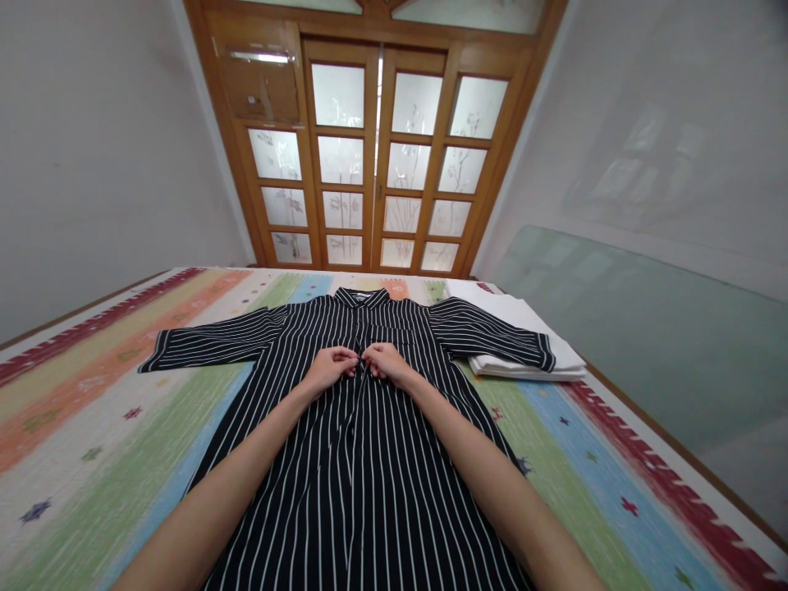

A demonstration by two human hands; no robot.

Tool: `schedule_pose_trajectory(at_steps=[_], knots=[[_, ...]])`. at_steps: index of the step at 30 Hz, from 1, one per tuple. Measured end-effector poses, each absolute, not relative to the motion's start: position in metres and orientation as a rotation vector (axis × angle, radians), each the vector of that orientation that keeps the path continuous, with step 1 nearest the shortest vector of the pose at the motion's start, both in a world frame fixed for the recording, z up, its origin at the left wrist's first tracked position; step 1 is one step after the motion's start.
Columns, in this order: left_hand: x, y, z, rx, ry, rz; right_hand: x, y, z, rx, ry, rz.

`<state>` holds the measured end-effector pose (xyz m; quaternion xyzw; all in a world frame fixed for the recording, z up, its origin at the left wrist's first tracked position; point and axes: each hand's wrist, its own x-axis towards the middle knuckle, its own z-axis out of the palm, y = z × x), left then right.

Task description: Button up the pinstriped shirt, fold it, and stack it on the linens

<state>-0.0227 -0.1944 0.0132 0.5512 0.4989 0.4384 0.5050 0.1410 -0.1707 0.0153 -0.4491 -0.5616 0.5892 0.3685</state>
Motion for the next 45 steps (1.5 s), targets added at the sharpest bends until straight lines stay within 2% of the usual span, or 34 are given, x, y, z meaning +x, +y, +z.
schedule_pose_trajectory(at_steps=[21,45], knots=[[-0.02,-0.192,0.004,1.286,1.287,1.157,0.149,-0.17,0.013,-1.061,-1.546,1.535],[-0.01,-0.199,0.007,1.51,1.586,1.232,0.141,-0.178,0.001,-1.111,-1.722,1.095]])
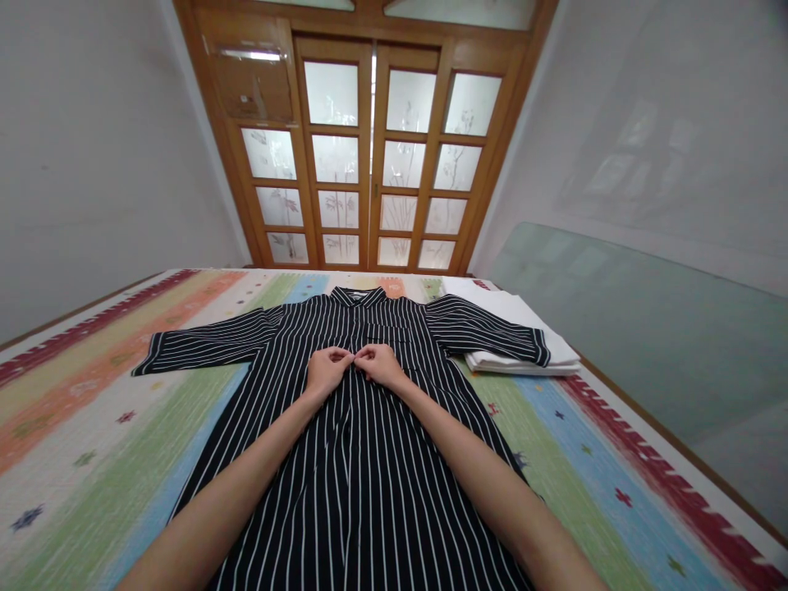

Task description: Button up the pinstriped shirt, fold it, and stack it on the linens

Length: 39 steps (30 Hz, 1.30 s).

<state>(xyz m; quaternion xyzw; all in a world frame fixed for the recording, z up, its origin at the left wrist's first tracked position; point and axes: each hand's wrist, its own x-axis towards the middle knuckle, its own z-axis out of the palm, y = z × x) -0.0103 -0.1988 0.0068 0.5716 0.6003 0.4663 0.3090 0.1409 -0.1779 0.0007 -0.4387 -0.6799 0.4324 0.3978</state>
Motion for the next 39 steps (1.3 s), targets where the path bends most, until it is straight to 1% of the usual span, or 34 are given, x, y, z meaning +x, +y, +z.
schedule_pose_trajectory(at_steps=[11,20,32,35,39], knots=[[-0.01,-0.199,0.004,1.508,1.592,1.269,0.14,-0.18,0.002,-1.127,-1.743,1.045],[-0.009,-0.196,0.001,1.467,1.543,1.262,0.134,-0.182,0.002,-1.223,-1.731,0.915],[-0.013,-0.199,0.002,1.664,1.535,1.241,0.14,-0.173,0.002,-1.214,-1.796,1.062],[-0.015,-0.201,0.004,1.788,1.534,1.203,0.141,-0.174,0.002,-1.234,-1.815,0.999],[-0.02,-0.206,0.007,1.928,1.536,1.126,0.142,-0.181,0.005,-1.256,-1.84,0.81]])
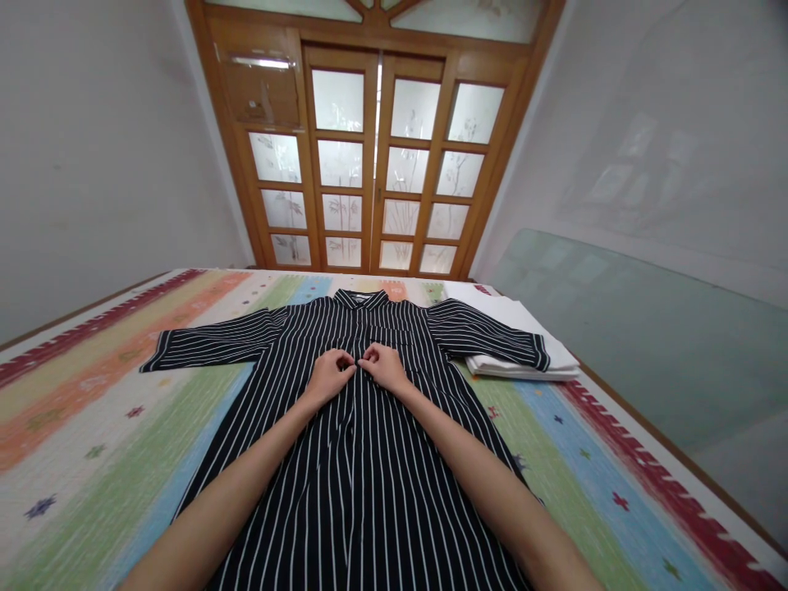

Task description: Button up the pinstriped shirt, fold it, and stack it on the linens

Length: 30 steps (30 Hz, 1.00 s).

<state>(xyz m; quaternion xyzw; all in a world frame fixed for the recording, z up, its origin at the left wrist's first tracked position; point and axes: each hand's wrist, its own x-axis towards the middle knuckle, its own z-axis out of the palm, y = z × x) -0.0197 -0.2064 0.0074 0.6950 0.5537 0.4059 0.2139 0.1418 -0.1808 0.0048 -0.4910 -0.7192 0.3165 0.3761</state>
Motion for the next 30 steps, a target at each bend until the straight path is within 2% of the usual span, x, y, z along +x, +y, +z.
schedule_pose_trajectory(at_steps=[5,14,24,30], knots=[[-0.025,-0.223,0.014,2.06,1.498,1.009,0.143,-0.194,0.011,-1.204,-1.961,0.729],[-0.034,-0.259,0.027,2.277,1.359,0.676,0.153,-0.241,0.033,-1.203,-2.372,0.847],[-0.038,-0.265,0.007,2.354,1.496,0.753,0.138,-0.258,0.027,-1.483,-2.352,0.44],[-0.04,-0.255,-0.007,2.426,1.457,0.723,0.137,-0.259,0.022,-1.504,-2.312,0.341]])
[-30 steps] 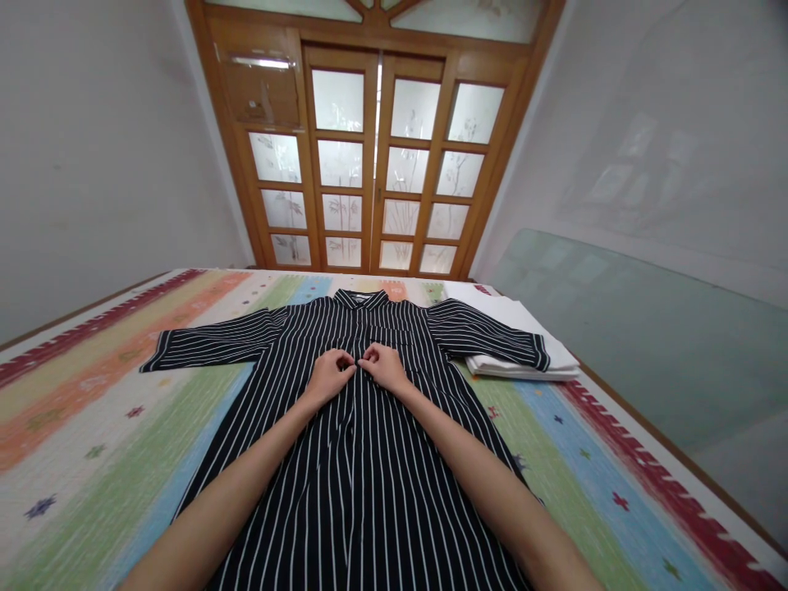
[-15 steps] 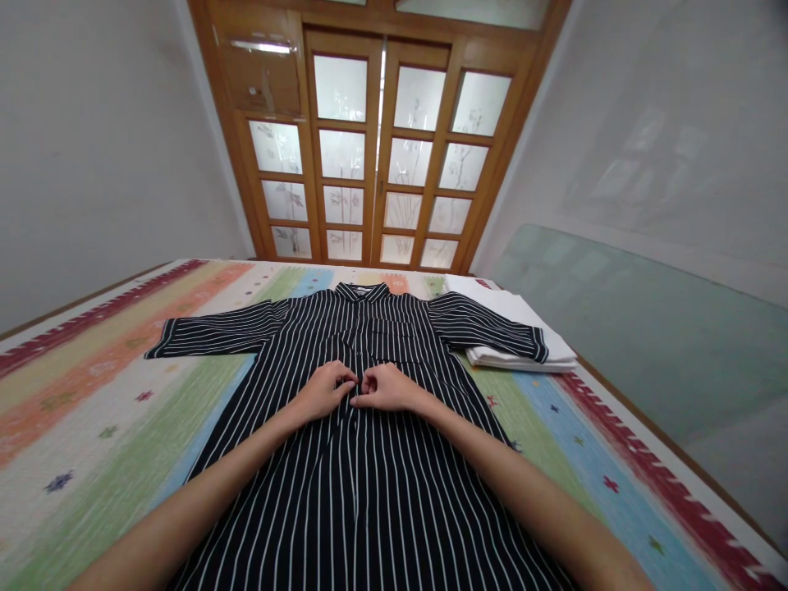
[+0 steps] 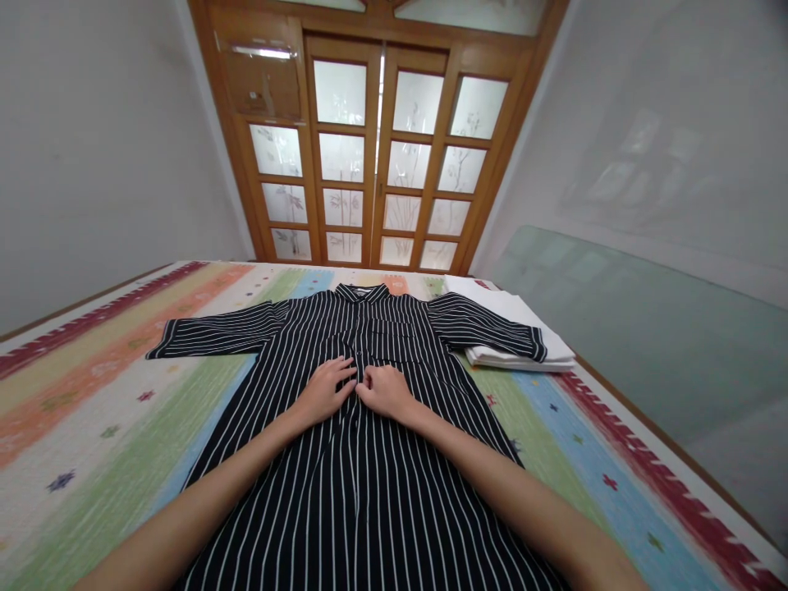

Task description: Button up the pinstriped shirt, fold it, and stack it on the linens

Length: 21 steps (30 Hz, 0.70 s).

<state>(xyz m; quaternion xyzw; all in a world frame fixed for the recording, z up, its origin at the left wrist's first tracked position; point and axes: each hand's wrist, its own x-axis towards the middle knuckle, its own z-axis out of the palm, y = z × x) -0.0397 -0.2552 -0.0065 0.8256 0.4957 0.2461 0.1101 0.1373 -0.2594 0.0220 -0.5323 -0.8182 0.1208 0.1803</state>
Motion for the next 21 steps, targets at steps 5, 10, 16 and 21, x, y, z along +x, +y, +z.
schedule_pose_trajectory(at_steps=[5,10,16,21], knots=[[-0.041,-0.255,-0.008,2.508,1.352,0.74,0.139,-0.264,0.017,-1.34,-2.364,0.188],[-0.039,-0.251,-0.008,2.563,1.32,0.702,0.136,-0.259,0.015,-1.38,-2.377,0.135],[-0.037,-0.254,0.004,2.581,1.188,0.831,0.143,-0.243,0.011,-1.366,-2.275,0.35],[-0.033,-0.266,0.017,2.568,1.195,0.753,0.152,-0.236,0.013,-1.219,-2.078,0.747]])
